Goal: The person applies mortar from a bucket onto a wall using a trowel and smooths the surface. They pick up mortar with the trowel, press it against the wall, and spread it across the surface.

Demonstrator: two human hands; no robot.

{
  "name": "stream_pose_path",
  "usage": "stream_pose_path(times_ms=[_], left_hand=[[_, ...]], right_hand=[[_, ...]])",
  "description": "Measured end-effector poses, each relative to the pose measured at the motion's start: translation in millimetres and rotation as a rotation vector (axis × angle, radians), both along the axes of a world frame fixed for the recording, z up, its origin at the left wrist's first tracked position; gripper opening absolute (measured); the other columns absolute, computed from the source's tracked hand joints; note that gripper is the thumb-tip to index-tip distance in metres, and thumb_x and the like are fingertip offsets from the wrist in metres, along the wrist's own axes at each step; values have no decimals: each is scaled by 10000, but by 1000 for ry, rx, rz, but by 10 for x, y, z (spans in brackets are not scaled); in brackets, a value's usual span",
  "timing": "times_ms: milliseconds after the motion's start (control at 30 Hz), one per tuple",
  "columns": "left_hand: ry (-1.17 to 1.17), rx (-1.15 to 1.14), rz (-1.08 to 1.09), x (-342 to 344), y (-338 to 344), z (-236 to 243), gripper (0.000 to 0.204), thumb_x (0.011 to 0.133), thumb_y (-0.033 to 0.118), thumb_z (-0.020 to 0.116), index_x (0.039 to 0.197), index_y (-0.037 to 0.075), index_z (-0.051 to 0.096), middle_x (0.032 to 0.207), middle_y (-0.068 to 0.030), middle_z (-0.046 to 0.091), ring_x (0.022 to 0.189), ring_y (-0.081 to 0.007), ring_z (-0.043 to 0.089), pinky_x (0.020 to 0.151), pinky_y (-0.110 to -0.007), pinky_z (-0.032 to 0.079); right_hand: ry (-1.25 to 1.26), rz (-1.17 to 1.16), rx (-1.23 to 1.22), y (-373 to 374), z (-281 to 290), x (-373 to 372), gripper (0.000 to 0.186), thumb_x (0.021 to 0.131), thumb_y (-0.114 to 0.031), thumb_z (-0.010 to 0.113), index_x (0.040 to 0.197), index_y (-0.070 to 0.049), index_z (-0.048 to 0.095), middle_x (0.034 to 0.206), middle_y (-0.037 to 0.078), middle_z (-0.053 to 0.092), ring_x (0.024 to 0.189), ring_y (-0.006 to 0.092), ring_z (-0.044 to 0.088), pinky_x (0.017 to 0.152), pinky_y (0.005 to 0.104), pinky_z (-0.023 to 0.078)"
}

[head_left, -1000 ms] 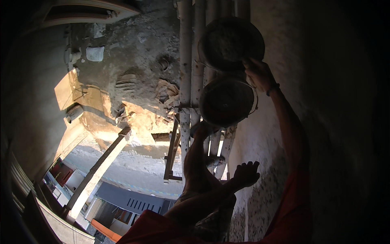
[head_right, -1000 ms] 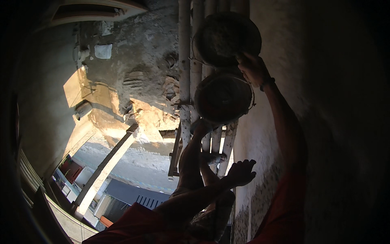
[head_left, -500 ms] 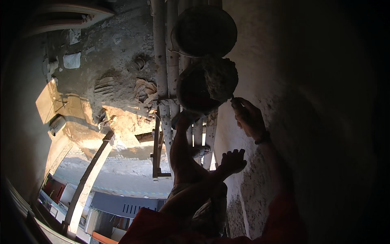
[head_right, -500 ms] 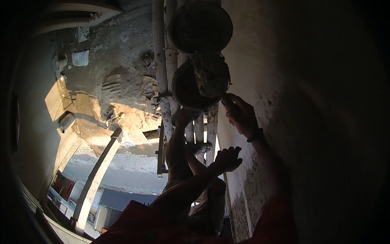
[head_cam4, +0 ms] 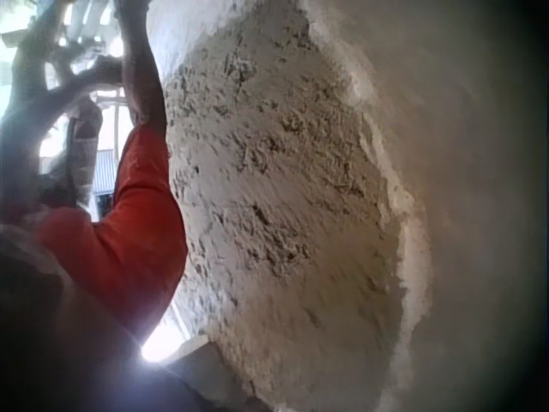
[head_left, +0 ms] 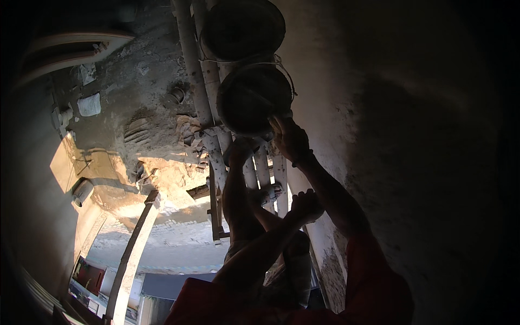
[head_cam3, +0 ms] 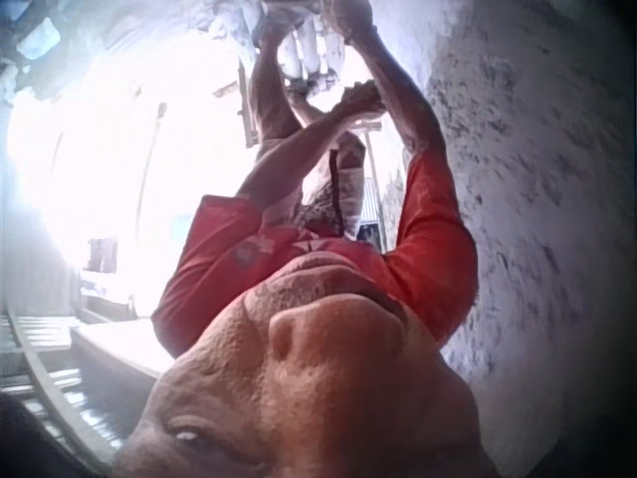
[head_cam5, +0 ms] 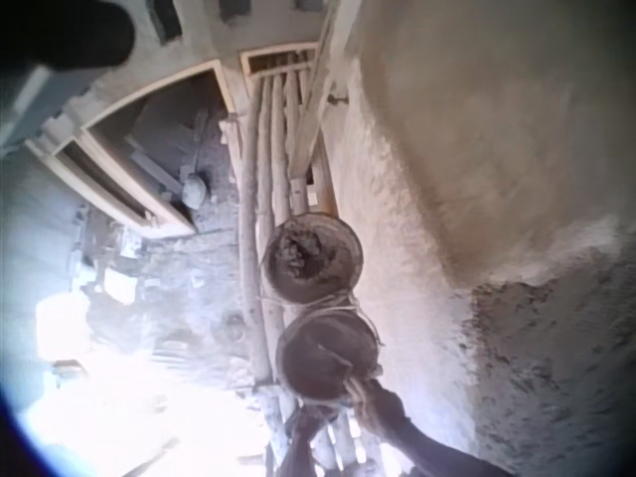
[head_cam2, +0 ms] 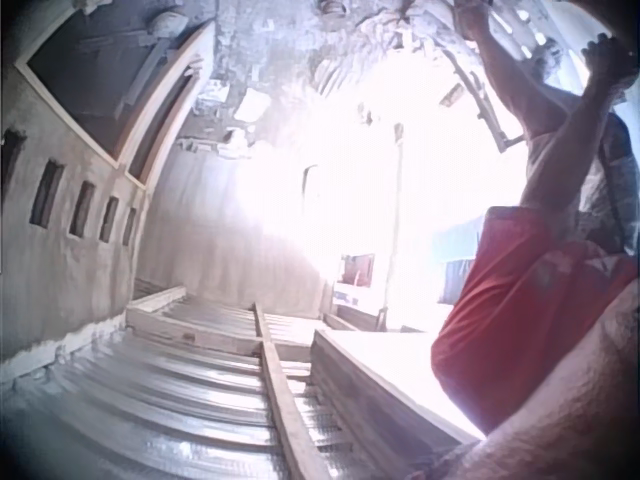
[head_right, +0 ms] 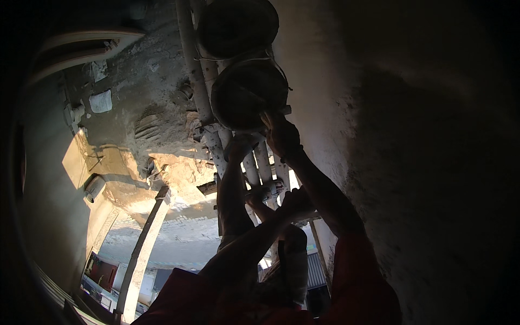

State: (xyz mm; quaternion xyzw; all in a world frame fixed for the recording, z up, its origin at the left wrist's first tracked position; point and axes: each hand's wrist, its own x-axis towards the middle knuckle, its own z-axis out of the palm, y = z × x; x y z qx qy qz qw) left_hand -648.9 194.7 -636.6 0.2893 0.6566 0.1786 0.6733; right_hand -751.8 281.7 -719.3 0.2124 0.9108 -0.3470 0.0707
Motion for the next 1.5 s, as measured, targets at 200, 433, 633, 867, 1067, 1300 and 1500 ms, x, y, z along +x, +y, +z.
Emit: stream_pose_path(times_ms=[200,433,633,867,1067,1300,1500], left_hand=[[75,18,20,165,-183,4,518,860,431,532,1218,57,521,1085,-190,577,973,-398,585,816,-541,441],[108,102,13,406,-253,-120,485,861,397,522,1208,63,575,1103,-195,561,984,-399,568,850,-541,425],[217,172,-132,532,-224,54,465,893,428,511,1170,61,583,1093,-199,611,960,-376,615,808,-500,495],[118,237,432,-863,-1055,389,595,851,296,683,1367,105,458,1255,-131,574,988,-222,625,856,-375,513],[719,80,634,-2282,-1274,-1015,674,858,285,655,1428,88,353,1320,-282,480,1227,-354,501,950,-419,452],[325,-135,933,-3956,-783,-1936,586,855,305,681,1303,4,453,814,-88,573,698,-171,577,586,-347,487],[77,303,1278,-3942,-102,-2373,520,926,308,580,1273,-59,457,1049,-219,604,883,-302,613,745,-425,525]], right_hand=[[-268,54,94,36,38,-33,488,808,-111,606,1275,-130,465,989,193,574,751,355,632,667,474,534],[102,-9,-117,-252,-861,-162,265,901,-254,480,825,-20,579,720,154,615,651,295,605,608,416,474],[34,198,106,-165,-819,-92,243,907,-199,471,853,-8,612,817,203,646,770,329,656,675,438,511],[-137,128,54,101,-190,-74,219,892,-212,518,978,-47,634,916,200,668,857,341,670,747,439,535],[-247,280,-24,211,-27,-77,214,922,-190,482,1015,-44,608,897,177,668,823,317,669,747,413,528],[-476,619,123,-57,-557,-553,302,944,-125,431,1106,1,652,1195,231,587,1187,281,537,1035,365,417],[682,9,412,15,-1176,-319,197,931,-125,473,1026,-80,639,969,85,674,882,272,667,787,392,547]])
